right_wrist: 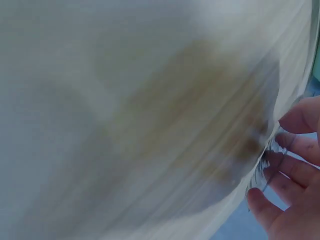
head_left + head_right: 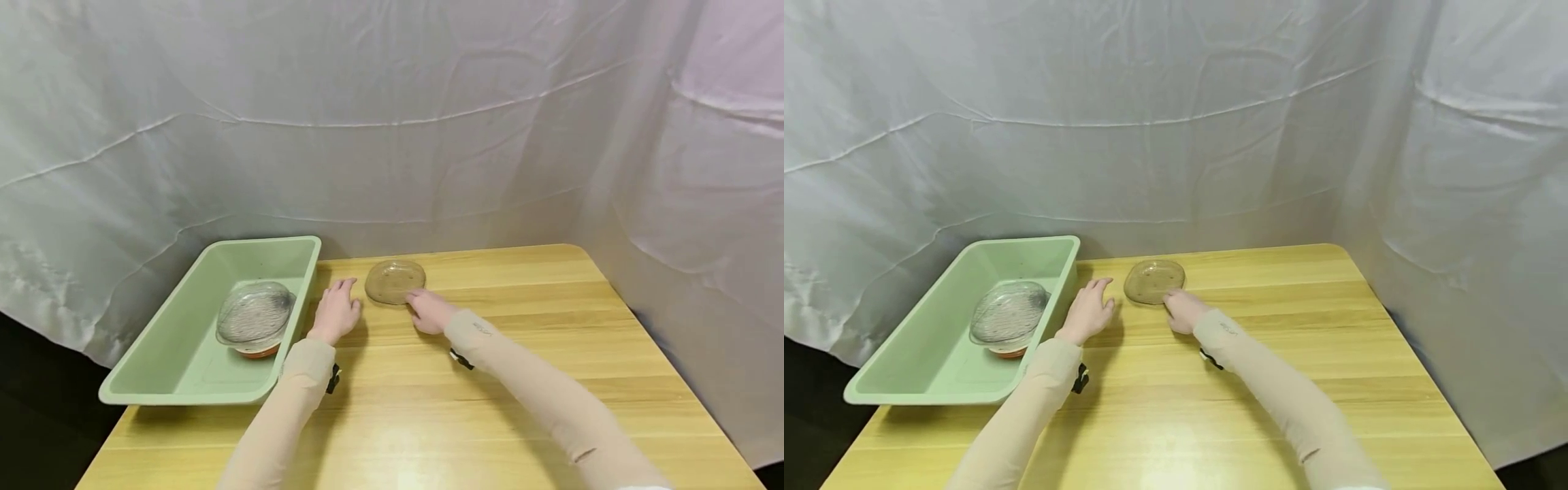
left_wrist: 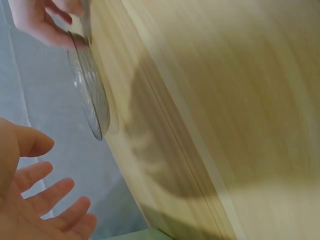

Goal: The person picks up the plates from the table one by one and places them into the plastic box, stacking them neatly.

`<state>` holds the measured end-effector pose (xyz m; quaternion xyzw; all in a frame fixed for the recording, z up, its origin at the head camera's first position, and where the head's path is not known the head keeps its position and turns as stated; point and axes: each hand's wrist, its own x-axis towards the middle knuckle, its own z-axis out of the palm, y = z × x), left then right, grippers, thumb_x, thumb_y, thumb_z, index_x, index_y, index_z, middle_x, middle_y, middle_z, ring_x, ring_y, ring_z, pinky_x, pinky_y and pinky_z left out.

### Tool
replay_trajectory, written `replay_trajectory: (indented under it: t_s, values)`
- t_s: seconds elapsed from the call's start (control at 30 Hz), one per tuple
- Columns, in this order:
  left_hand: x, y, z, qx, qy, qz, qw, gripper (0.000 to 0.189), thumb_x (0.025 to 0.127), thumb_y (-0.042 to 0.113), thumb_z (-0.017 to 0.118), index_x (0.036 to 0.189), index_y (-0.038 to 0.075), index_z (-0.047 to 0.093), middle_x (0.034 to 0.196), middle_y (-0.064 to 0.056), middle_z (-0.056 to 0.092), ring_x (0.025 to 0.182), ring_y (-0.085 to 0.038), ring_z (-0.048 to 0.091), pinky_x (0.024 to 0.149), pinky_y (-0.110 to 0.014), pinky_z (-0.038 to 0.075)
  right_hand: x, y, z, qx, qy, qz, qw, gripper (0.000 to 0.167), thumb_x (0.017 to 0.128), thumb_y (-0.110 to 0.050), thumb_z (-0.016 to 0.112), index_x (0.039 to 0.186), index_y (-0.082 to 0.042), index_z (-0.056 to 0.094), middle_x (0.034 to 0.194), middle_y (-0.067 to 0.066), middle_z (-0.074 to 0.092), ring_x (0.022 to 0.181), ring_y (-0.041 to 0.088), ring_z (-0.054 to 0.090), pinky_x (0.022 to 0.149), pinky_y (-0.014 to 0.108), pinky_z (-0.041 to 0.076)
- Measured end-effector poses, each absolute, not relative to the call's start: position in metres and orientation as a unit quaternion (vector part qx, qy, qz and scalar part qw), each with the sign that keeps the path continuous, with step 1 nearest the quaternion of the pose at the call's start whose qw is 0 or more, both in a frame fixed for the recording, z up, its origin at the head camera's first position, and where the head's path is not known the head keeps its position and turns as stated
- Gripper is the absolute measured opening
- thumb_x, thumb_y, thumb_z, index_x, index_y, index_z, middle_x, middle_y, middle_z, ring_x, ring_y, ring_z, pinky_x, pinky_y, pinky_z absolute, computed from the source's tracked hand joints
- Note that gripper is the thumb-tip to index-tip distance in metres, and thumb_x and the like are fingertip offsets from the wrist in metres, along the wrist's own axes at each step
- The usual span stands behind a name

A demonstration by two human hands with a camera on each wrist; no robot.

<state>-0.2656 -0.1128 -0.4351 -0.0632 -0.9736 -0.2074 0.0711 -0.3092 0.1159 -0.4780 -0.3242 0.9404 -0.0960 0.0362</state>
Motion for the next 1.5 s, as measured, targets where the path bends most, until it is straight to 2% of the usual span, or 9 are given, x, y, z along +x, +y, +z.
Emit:
replay_trajectory:
  t_s: [0.17, 0.53, 0.67, 0.8, 0.97, 1.13, 1.37, 1.43, 1.5]
  values:
    - [-0.266, -0.108, -0.436, -0.083, -0.969, -0.219, 0.073, 0.05, 0.098, 0.012, 0.054, 0.147, 0.003, 0.047, 0.148, -0.021, 0.052, 0.134, -0.044, 0.051, 0.113, -0.054, 0.045, -0.296, 0.148, -0.477, -0.343, 0.932, -0.115, 0.025, 0.04, 0.095, -0.006, 0.056, 0.134, 0.005, 0.058, 0.143, 0.024, 0.056, 0.135, 0.039, 0.054, 0.118, 0.047, 0.042]
    - [-0.264, -0.091, -0.441, -0.136, -0.971, -0.193, 0.047, 0.048, 0.101, 0.014, 0.054, 0.148, 0.006, 0.047, 0.148, -0.019, 0.053, 0.133, -0.043, 0.052, 0.115, -0.052, 0.044, -0.258, 0.213, -0.478, -0.359, 0.922, -0.144, -0.006, 0.034, 0.096, -0.006, 0.055, 0.129, 0.001, 0.064, 0.141, 0.024, 0.059, 0.135, 0.042, 0.053, 0.115, 0.055, 0.044]
    - [-0.261, -0.078, -0.443, -0.167, -0.97, -0.172, 0.042, 0.044, 0.102, 0.016, 0.055, 0.145, 0.007, 0.052, 0.146, -0.015, 0.056, 0.131, -0.04, 0.055, 0.113, -0.051, 0.046, -0.25, 0.23, -0.48, -0.364, 0.92, -0.145, -0.005, 0.03, 0.096, -0.006, 0.056, 0.124, -0.001, 0.067, 0.134, 0.02, 0.064, 0.127, 0.037, 0.061, 0.11, 0.051, 0.05]
    - [-0.259, -0.068, -0.445, -0.2, -0.966, -0.155, 0.047, 0.038, 0.102, 0.016, 0.056, 0.139, 0.008, 0.058, 0.141, -0.014, 0.06, 0.128, -0.037, 0.058, 0.111, -0.049, 0.048, -0.244, 0.242, -0.474, -0.362, 0.92, -0.148, 0.007, 0.023, 0.096, -0.007, 0.057, 0.114, -0.003, 0.07, 0.121, 0.014, 0.071, 0.112, 0.032, 0.068, 0.098, 0.046, 0.057]
    - [-0.259, -0.058, -0.445, -0.243, -0.959, -0.135, 0.055, 0.032, 0.101, 0.014, 0.058, 0.131, 0.008, 0.064, 0.135, -0.013, 0.064, 0.125, -0.035, 0.06, 0.112, -0.047, 0.048, -0.24, 0.252, -0.459, -0.338, 0.921, -0.193, 0.02, 0.018, 0.095, -0.007, 0.061, 0.109, -0.003, 0.07, 0.111, 0.012, 0.073, 0.102, 0.028, 0.07, 0.093, 0.045, 0.059]
    - [-0.258, -0.052, -0.446, -0.267, -0.955, -0.109, 0.065, 0.03, 0.1, 0.012, 0.058, 0.13, 0.008, 0.065, 0.133, -0.011, 0.066, 0.125, -0.033, 0.062, 0.112, -0.045, 0.048, -0.248, 0.253, -0.45, -0.247, 0.921, -0.3, 0.02, 0.031, 0.097, -0.008, 0.054, 0.123, 0.007, 0.061, 0.121, 0.024, 0.068, 0.107, 0.036, 0.067, 0.095, 0.051, 0.057]
    - [-0.258, -0.046, -0.451, -0.282, -0.954, -0.076, 0.068, 0.033, 0.102, 0.015, 0.056, 0.134, 0.01, 0.062, 0.134, -0.009, 0.065, 0.127, -0.03, 0.061, 0.112, -0.045, 0.048, -0.27, 0.253, -0.451, -0.043, 0.918, -0.387, 0.073, 0.049, 0.1, -0.021, 0.049, 0.14, 0.006, 0.043, 0.123, 0.026, 0.062, 0.097, 0.031, 0.065, 0.085, 0.043, 0.057]
    - [-0.258, -0.045, -0.451, -0.281, -0.954, -0.081, 0.068, 0.033, 0.102, 0.014, 0.056, 0.134, 0.011, 0.062, 0.134, -0.009, 0.065, 0.127, -0.03, 0.061, 0.111, -0.045, 0.049, -0.275, 0.252, -0.453, -0.015, 0.92, -0.381, 0.096, 0.049, 0.1, -0.025, 0.05, 0.138, 0.006, 0.044, 0.12, 0.023, 0.062, 0.095, 0.028, 0.063, 0.085, 0.043, 0.056]
    - [-0.257, -0.044, -0.451, -0.279, -0.954, -0.086, 0.069, 0.033, 0.102, 0.014, 0.056, 0.135, 0.011, 0.061, 0.134, -0.009, 0.065, 0.126, -0.03, 0.061, 0.111, -0.046, 0.049, -0.279, 0.251, -0.455, -0.002, 0.924, -0.365, 0.114, 0.04, 0.099, -0.028, 0.051, 0.123, 0.003, 0.053, 0.102, 0.016, 0.065, 0.083, 0.023, 0.06, 0.078, 0.039, 0.054]
